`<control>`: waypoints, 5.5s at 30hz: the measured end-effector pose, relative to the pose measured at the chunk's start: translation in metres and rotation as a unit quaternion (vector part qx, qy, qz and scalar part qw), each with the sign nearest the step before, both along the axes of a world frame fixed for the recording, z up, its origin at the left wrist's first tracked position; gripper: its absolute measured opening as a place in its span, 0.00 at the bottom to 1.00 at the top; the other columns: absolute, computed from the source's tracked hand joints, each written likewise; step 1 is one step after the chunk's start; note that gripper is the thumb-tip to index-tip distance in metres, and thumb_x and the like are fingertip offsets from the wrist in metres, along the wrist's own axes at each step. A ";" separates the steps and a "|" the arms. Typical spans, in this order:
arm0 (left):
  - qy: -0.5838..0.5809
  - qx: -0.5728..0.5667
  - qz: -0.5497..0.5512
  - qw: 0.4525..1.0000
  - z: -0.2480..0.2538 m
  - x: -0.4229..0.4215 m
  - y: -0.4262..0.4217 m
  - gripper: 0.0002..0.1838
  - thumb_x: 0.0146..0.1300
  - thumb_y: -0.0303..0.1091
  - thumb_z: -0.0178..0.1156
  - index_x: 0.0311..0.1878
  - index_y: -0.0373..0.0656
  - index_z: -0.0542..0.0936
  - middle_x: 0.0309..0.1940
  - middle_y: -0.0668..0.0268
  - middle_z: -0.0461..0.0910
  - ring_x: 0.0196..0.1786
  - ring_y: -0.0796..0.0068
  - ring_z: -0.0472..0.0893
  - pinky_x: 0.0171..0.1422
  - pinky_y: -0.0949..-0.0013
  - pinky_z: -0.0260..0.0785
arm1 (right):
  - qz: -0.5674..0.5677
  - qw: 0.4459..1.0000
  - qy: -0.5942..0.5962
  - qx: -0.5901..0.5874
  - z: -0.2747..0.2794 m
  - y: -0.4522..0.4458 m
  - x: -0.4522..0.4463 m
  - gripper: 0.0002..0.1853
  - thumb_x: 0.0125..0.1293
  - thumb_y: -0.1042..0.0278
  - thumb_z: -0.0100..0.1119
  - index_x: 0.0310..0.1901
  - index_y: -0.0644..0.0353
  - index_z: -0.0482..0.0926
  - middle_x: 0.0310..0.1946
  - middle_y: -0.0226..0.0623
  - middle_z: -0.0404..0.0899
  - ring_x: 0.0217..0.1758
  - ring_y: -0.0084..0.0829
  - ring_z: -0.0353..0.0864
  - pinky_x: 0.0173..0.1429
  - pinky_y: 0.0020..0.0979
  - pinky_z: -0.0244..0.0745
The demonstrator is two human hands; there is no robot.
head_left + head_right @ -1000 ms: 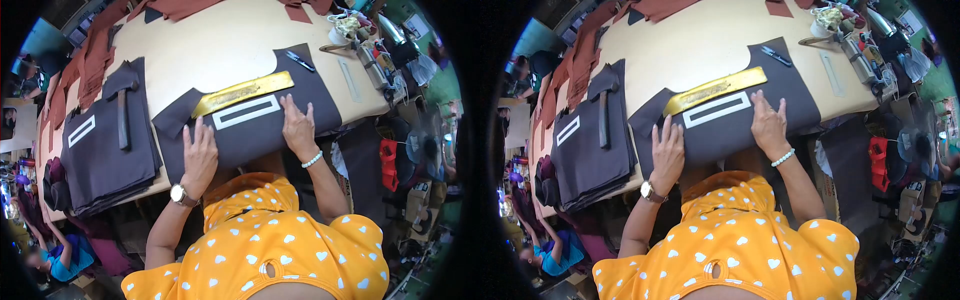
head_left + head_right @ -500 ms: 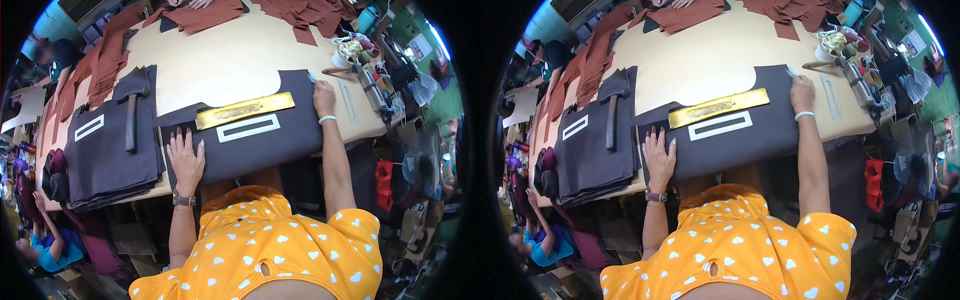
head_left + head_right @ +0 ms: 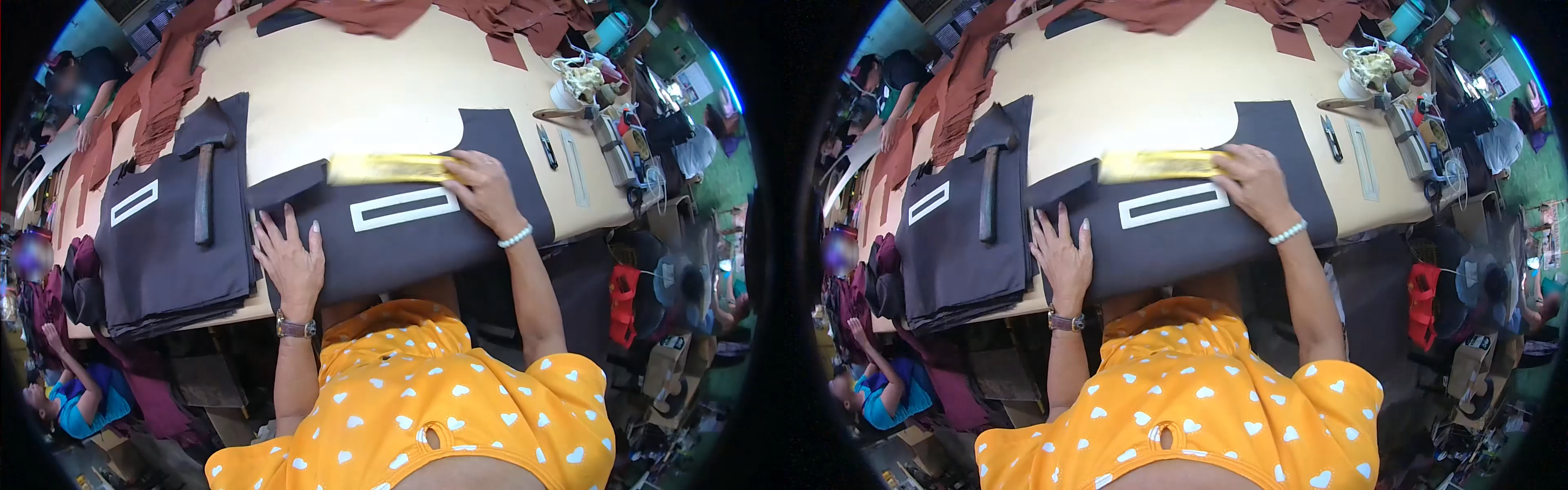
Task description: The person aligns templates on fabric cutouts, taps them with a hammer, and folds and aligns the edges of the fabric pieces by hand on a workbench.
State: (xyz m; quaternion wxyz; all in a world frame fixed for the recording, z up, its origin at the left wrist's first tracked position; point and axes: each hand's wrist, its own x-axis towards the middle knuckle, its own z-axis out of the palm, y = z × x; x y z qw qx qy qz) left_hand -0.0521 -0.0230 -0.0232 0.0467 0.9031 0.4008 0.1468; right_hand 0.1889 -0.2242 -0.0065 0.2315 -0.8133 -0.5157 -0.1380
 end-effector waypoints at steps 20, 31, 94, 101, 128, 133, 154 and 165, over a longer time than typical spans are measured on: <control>-0.344 -0.155 -0.076 0.923 0.018 -0.002 0.015 0.17 0.56 0.23 0.52 0.50 0.38 0.77 0.50 0.44 0.74 0.53 0.49 0.74 0.59 0.62 0.65 | -0.392 0.919 -0.008 -0.035 -0.021 -0.058 0.050 0.10 0.61 0.62 0.56 0.35 0.61 0.76 0.37 0.42 0.74 0.42 0.45 0.74 0.46 0.44 0.68; -0.354 -0.255 -0.104 0.894 0.044 -0.018 0.036 0.22 0.52 0.21 0.51 0.53 0.38 0.76 0.50 0.47 0.76 0.59 0.56 0.72 0.65 0.67 0.60 | -0.329 0.941 0.013 0.075 -0.018 -0.035 0.058 0.11 0.66 0.63 0.50 0.40 0.63 0.72 0.35 0.46 0.75 0.40 0.53 0.75 0.43 0.45 0.68; -0.096 0.230 0.136 0.959 0.004 -0.069 0.314 0.30 0.57 0.62 0.52 0.57 0.54 0.75 0.63 0.58 0.65 0.68 0.48 0.56 0.63 0.28 0.39 | -0.009 0.964 0.206 0.167 -0.004 0.389 -0.071 0.23 0.51 0.74 0.58 0.52 0.59 0.71 0.39 0.48 0.80 0.44 0.46 0.78 0.51 0.41 0.71; -0.075 0.229 0.143 0.960 0.007 -0.068 0.310 0.32 0.55 0.65 0.52 0.58 0.56 0.74 0.64 0.59 0.64 0.68 0.48 0.56 0.63 0.27 0.38 | -0.091 0.947 0.249 0.182 -0.024 0.326 0.024 0.24 0.49 0.68 0.66 0.51 0.57 0.77 0.37 0.43 0.81 0.41 0.38 0.81 0.49 0.34 0.73; -0.044 0.264 0.129 0.955 -0.017 -0.079 0.339 0.28 0.60 0.58 0.46 0.64 0.68 0.66 0.65 0.66 0.63 0.69 0.52 0.56 0.62 0.25 0.40 | 0.495 0.795 0.343 -0.073 0.011 0.328 -0.215 0.12 0.52 0.70 0.63 0.41 0.57 0.80 0.43 0.43 0.79 0.54 0.39 0.75 0.65 0.54 0.50; -0.055 0.247 0.114 0.961 -0.010 -0.080 0.330 0.28 0.59 0.57 0.50 0.63 0.65 0.67 0.65 0.64 0.63 0.69 0.50 0.55 0.63 0.25 0.38 | 0.447 0.768 0.459 -0.013 0.011 0.351 -0.190 0.12 0.50 0.72 0.65 0.39 0.60 0.81 0.45 0.43 0.78 0.58 0.32 0.72 0.64 0.37 0.60; -0.026 0.229 0.134 0.964 -0.003 -0.076 0.326 0.29 0.53 0.44 0.56 0.62 0.55 0.70 0.64 0.65 0.64 0.69 0.48 0.55 0.62 0.24 0.38 | 0.436 0.731 0.523 0.048 0.003 0.367 -0.190 0.12 0.53 0.74 0.63 0.41 0.65 0.80 0.33 0.30 0.81 0.38 0.16 0.75 0.47 0.22 0.71; -0.078 0.248 0.122 0.958 0.014 -0.067 0.305 0.42 0.45 0.73 0.56 0.57 0.51 0.75 0.59 0.56 0.69 0.66 0.45 0.59 0.60 0.24 0.40 | 0.168 0.899 0.388 0.114 0.006 0.407 -0.094 0.15 0.50 0.68 0.65 0.41 0.61 0.82 0.29 0.42 0.82 0.31 0.27 0.79 0.40 0.27 0.74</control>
